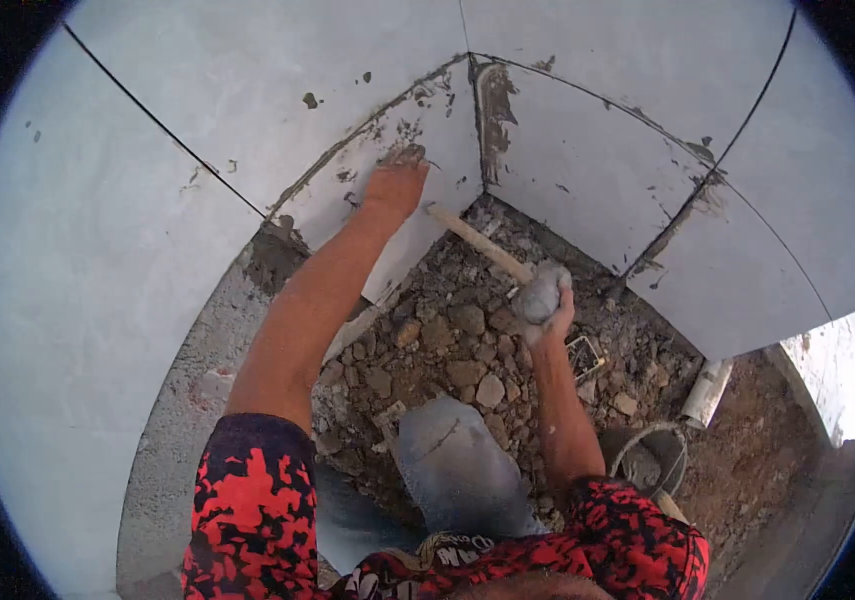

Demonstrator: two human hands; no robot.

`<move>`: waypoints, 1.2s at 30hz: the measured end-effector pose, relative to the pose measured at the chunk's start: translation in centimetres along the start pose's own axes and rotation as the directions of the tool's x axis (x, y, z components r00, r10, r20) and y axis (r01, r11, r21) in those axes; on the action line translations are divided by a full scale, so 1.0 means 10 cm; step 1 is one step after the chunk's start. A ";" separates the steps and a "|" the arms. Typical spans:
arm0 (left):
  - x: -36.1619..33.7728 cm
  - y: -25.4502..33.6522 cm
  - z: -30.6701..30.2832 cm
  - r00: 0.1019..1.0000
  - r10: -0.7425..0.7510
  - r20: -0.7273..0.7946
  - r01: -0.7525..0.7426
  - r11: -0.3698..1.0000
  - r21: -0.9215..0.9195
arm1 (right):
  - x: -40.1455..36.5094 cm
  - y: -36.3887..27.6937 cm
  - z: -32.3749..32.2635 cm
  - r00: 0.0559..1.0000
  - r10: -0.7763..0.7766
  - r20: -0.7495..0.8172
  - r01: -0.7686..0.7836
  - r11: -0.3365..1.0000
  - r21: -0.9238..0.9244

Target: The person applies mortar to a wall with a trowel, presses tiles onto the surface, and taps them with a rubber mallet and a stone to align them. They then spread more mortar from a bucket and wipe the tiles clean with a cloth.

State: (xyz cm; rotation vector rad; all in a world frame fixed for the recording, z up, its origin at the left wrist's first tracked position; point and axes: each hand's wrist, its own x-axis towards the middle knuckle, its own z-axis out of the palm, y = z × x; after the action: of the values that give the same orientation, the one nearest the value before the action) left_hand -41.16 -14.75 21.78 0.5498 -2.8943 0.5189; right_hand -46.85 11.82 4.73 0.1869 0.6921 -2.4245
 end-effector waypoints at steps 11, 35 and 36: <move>-0.04 0.05 -0.01 0.999 0.029 0.028 -0.029 1.000 0.003 | -0.72 -0.02 -0.55 0.995 0.055 -0.088 -0.073 0.972 -0.225; -1.79 0.05 -0.40 0.984 0.150 -0.091 -0.169 0.672 -0.721 | -2.46 -0.35 -1.43 0.930 0.150 -0.336 -0.234 0.946 -0.225; -2.05 -0.03 -0.35 0.990 0.108 -0.090 -0.138 0.624 -0.769 | -2.54 -0.35 -1.34 0.930 0.136 -0.341 -0.229 0.940 -0.251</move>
State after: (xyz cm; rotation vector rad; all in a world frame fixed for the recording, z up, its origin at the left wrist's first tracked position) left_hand -21.89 -7.04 20.82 0.1845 -2.7407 -0.7145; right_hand -28.80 34.20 2.10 0.5108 1.1097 -2.1029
